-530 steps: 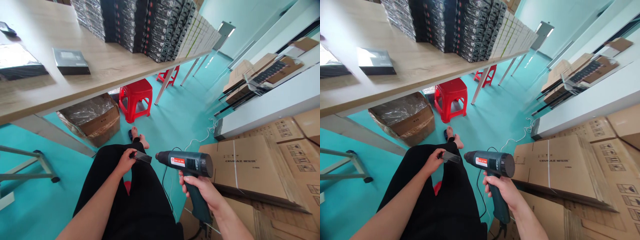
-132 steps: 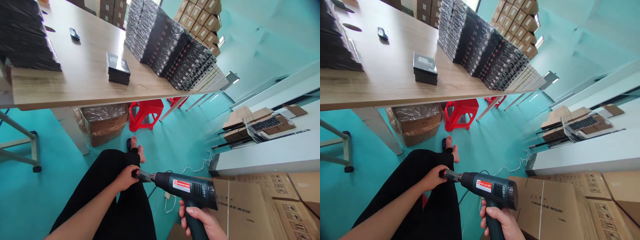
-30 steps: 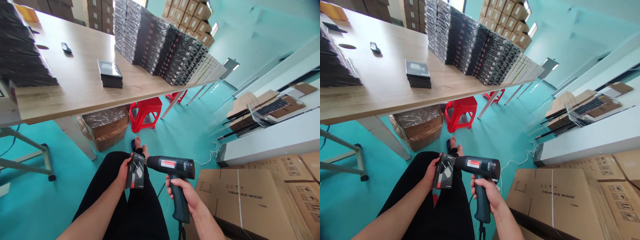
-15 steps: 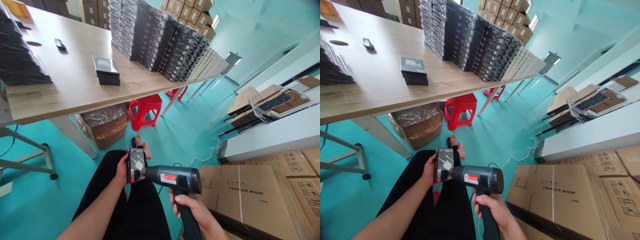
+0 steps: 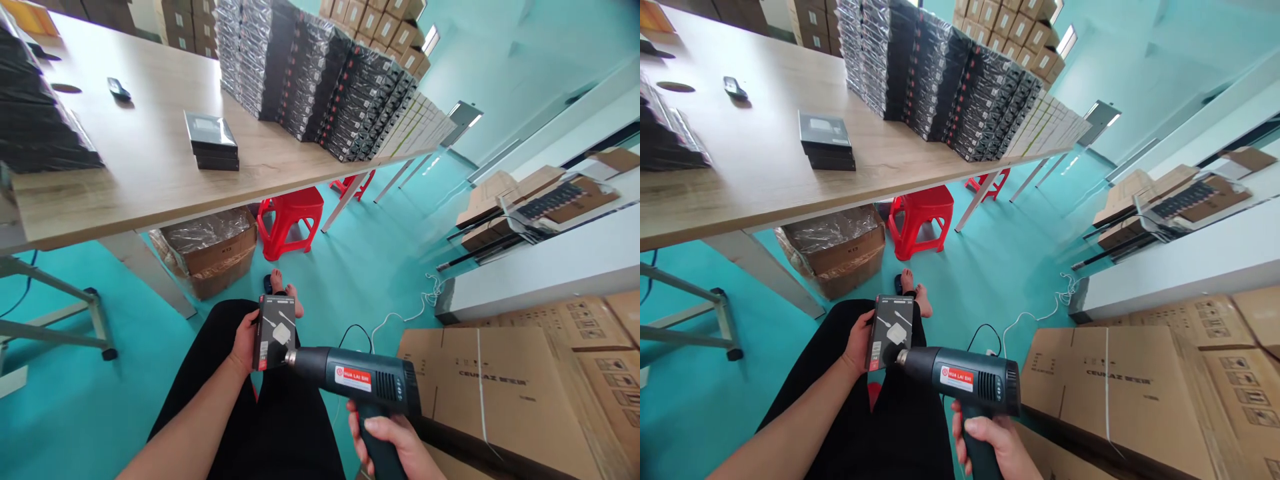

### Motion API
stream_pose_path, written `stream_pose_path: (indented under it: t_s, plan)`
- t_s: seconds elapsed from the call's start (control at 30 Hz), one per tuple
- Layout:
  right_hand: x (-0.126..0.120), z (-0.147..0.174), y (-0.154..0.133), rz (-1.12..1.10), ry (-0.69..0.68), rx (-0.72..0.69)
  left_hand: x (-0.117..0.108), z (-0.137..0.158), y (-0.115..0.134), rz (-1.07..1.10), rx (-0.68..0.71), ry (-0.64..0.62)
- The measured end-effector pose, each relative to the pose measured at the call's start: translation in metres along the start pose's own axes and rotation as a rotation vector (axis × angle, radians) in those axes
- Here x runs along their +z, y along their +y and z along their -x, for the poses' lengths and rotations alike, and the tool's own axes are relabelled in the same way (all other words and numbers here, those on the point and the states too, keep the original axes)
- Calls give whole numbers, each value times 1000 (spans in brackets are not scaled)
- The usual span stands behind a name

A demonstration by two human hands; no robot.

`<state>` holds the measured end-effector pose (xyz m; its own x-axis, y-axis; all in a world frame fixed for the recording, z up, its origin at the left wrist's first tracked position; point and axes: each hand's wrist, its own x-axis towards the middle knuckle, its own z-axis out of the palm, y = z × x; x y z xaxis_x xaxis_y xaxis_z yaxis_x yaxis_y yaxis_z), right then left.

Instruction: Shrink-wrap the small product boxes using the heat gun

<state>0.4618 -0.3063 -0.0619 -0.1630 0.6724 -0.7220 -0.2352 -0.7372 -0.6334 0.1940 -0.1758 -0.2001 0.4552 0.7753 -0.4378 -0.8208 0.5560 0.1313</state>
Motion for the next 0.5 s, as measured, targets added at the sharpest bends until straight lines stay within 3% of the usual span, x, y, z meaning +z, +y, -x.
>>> stream_pose_path:
  t_s: [0.2, 0.33, 0.5]
  plan:
    - [-10, -8, -7, -413, -27, -122, 10, 5, -5, -2, -128, -66]
    - [-13, -15, -13, -447, -34, -120, 13, 6, -7, -38, -236, -113]
    - [-14, -20, -15, -452, -43, -118, 15, 7, -8, -70, -230, -84]
